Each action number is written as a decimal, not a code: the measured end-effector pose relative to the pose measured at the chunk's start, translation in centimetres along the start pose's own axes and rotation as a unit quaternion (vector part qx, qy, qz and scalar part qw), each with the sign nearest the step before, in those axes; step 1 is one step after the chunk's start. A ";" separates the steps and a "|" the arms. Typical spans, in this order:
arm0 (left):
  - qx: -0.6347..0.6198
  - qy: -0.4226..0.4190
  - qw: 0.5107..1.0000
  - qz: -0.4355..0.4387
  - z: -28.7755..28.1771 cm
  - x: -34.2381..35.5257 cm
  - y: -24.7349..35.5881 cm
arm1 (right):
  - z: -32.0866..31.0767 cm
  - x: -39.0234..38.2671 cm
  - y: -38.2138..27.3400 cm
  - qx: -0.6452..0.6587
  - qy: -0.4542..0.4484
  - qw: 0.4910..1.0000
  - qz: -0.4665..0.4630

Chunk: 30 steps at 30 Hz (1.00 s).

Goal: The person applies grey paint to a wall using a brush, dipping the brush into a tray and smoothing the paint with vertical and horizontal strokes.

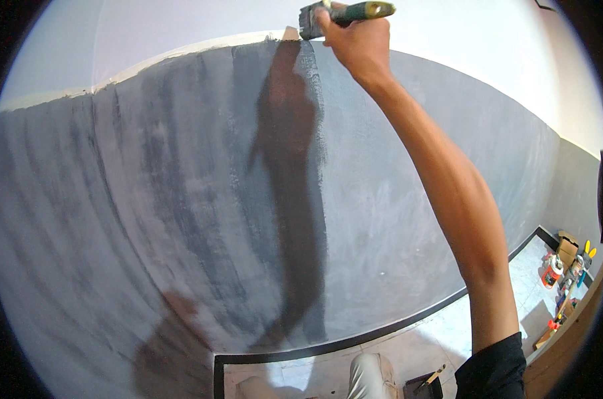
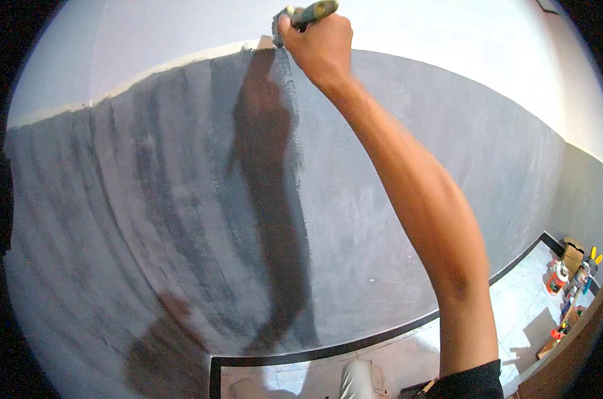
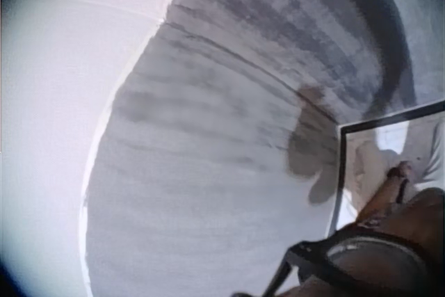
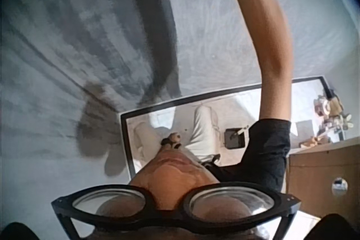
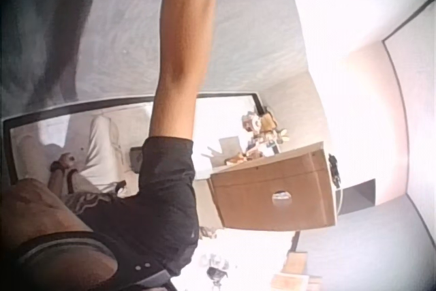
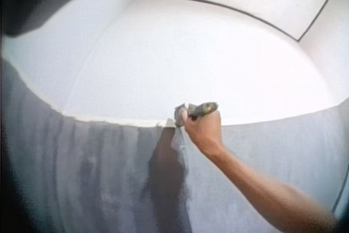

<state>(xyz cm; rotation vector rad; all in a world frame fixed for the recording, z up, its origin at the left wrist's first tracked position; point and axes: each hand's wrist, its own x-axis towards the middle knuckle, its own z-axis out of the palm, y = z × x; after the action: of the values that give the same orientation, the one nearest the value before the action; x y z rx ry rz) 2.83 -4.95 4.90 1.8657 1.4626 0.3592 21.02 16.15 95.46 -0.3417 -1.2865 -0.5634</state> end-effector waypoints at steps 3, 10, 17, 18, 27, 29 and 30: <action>-0.004 -0.001 1.000 -0.005 0.2 -0.1 -0.2 | -0.1 -2.3 -0.4 -0.035 -0.046 0.998 0.004; -0.005 -0.011 1.000 -0.007 0.3 0.3 -0.4 | -6.4 -10.5 -3.9 -0.052 -0.326 0.933 0.141; 0.001 -0.031 1.000 -0.003 0.6 0.4 -0.4 | -3.0 -5.1 -1.0 -0.093 -0.293 0.942 0.133; 0.004 -0.036 0.999 -0.002 0.6 0.4 -0.3 | -2.1 -4.0 -0.4 -0.107 -0.217 0.966 0.088; -0.001 -0.052 0.999 -0.007 1.4 0.4 -0.7 | -1.6 -5.5 0.4 -0.179 -0.234 0.896 -0.332; -0.001 -0.055 0.998 -0.007 1.5 0.5 -0.6 | -3.0 -8.3 0.0 -0.146 -0.280 0.900 -0.299; 0.000 -0.057 0.998 -0.007 1.6 0.5 -0.7 | -3.8 -9.6 -0.4 -0.112 -0.322 0.902 -0.265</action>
<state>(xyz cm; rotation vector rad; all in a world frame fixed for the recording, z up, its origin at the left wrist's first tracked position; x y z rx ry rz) 3.46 -4.99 3.17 1.8439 1.3979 0.2412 22.17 15.69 85.23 -0.3836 -1.9851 -1.1299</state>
